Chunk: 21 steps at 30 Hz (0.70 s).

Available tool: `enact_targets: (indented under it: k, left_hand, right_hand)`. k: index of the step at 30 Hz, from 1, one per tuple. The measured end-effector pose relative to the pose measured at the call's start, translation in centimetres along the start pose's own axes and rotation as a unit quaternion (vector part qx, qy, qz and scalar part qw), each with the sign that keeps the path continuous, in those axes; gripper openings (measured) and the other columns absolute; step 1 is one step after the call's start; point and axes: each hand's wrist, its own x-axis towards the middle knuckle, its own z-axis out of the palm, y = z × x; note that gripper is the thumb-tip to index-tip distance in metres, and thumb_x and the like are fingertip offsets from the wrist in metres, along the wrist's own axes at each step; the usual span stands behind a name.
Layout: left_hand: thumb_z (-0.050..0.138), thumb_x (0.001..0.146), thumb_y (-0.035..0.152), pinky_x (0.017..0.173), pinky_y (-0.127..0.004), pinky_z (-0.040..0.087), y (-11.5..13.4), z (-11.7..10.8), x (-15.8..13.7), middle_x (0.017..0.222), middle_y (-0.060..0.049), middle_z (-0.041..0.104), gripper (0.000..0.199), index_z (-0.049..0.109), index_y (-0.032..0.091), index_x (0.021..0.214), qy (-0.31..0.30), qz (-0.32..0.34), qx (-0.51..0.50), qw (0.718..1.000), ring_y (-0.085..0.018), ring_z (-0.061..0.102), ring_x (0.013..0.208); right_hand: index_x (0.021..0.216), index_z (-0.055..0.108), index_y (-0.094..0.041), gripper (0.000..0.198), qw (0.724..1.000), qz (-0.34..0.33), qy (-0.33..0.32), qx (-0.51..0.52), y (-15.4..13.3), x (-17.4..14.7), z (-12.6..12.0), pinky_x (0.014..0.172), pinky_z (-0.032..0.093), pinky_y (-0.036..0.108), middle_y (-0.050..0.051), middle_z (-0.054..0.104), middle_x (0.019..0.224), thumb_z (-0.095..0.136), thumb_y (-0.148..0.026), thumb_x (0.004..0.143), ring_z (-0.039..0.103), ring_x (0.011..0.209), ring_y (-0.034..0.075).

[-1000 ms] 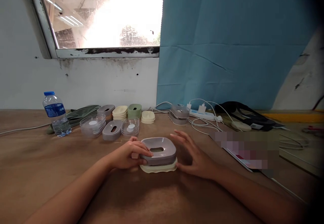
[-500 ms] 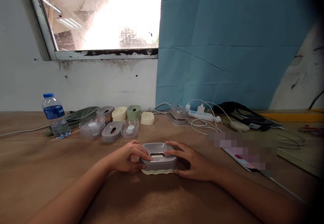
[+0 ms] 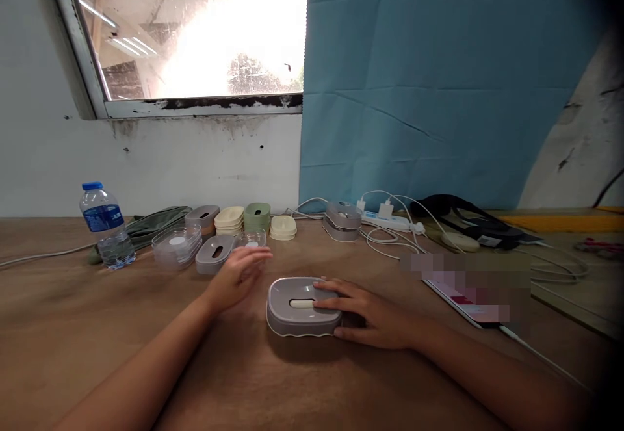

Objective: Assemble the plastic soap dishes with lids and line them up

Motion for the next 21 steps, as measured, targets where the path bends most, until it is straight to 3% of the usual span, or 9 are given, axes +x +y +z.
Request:
enact_targets:
  k: [2, 6, 9, 14, 18, 21]
  left_hand:
    - [0.038, 0.084, 0.017, 0.097, -0.044, 0.034, -2.1, 0.0, -0.1, 0.116, -0.010, 0.060, 0.035, 0.052, 0.020, 0.116, 0.045, -0.048, 0.079, 0.995, -0.022, 0.051, 0.110]
    - [0.038, 0.079, 0.011, 0.092, -0.045, 0.036, -5.1, -0.1, -0.5, 0.098, -0.009, 0.067, 0.040, 0.051, 0.017, 0.117, 0.007, -0.081, 0.135, 0.987, -0.022, 0.058, 0.095]
    - [0.039, 0.078, 0.010, 0.088, -0.042, 0.039, -5.7, -0.2, -0.6, 0.087, -0.006, 0.068, 0.037, 0.055, 0.019, 0.110, 0.000, -0.079, 0.133, 0.988, -0.020, 0.061, 0.084]
    - [0.043, 0.080, 0.016, 0.083, -0.038, 0.042, -5.0, -0.4, -0.5, 0.087, -0.007, 0.066, 0.026, 0.059, 0.019, 0.100, 0.039, -0.074, 0.115, 0.990, -0.022, 0.059, 0.086]
    - [0.046, 0.081, 0.024, 0.085, -0.037, 0.043, -3.9, -0.5, -0.2, 0.088, -0.006, 0.062, 0.022, 0.056, 0.020, 0.100, 0.115, -0.105, 0.024, 0.988, -0.020, 0.058, 0.089]
    - [0.054, 0.078, 0.029, 0.086, -0.036, 0.044, -2.4, -0.7, 0.3, 0.085, -0.002, 0.057, 0.024, 0.051, 0.019, 0.099, 0.203, -0.150, -0.167, 0.953, -0.019, 0.060, 0.089]
  right_hand:
    - [0.125, 0.049, -0.030, 0.044, 1.000, 0.000, -0.002, 0.001, 0.0, 0.0, -0.1, 0.105, 0.026, 0.046, 0.004, 0.034, 0.140, 0.056, -0.038, 0.082, 0.029, 0.129, 0.026]
    - [0.125, 0.049, -0.030, 0.044, 1.000, 0.006, -0.007, -0.008, -0.1, 0.0, -0.1, 0.105, 0.027, 0.046, 0.003, 0.032, 0.141, 0.056, -0.038, 0.082, 0.028, 0.129, 0.026]
    - [0.126, 0.048, -0.030, 0.045, 1.000, 0.010, -0.011, -0.016, -0.1, 0.0, 0.0, 0.105, 0.027, 0.046, 0.003, 0.031, 0.142, 0.055, -0.038, 0.082, 0.028, 0.130, 0.026]
    - [0.126, 0.047, -0.031, 0.045, 0.999, 0.017, -0.012, -0.026, -0.1, -0.1, 0.0, 0.105, 0.026, 0.047, 0.003, 0.031, 0.142, 0.055, -0.039, 0.082, 0.027, 0.130, 0.027]
    - [0.127, 0.046, -0.032, 0.047, 0.999, 0.020, -0.013, -0.022, -0.3, -0.2, -0.2, 0.105, 0.027, 0.046, 0.003, 0.032, 0.141, 0.055, -0.040, 0.082, 0.027, 0.130, 0.027]
    - [0.132, 0.038, -0.032, 0.054, 1.000, 0.009, 0.014, -0.018, -0.4, -0.3, 0.0, 0.103, 0.030, 0.045, 0.005, 0.019, 0.146, 0.055, -0.042, 0.082, 0.027, 0.130, 0.028]
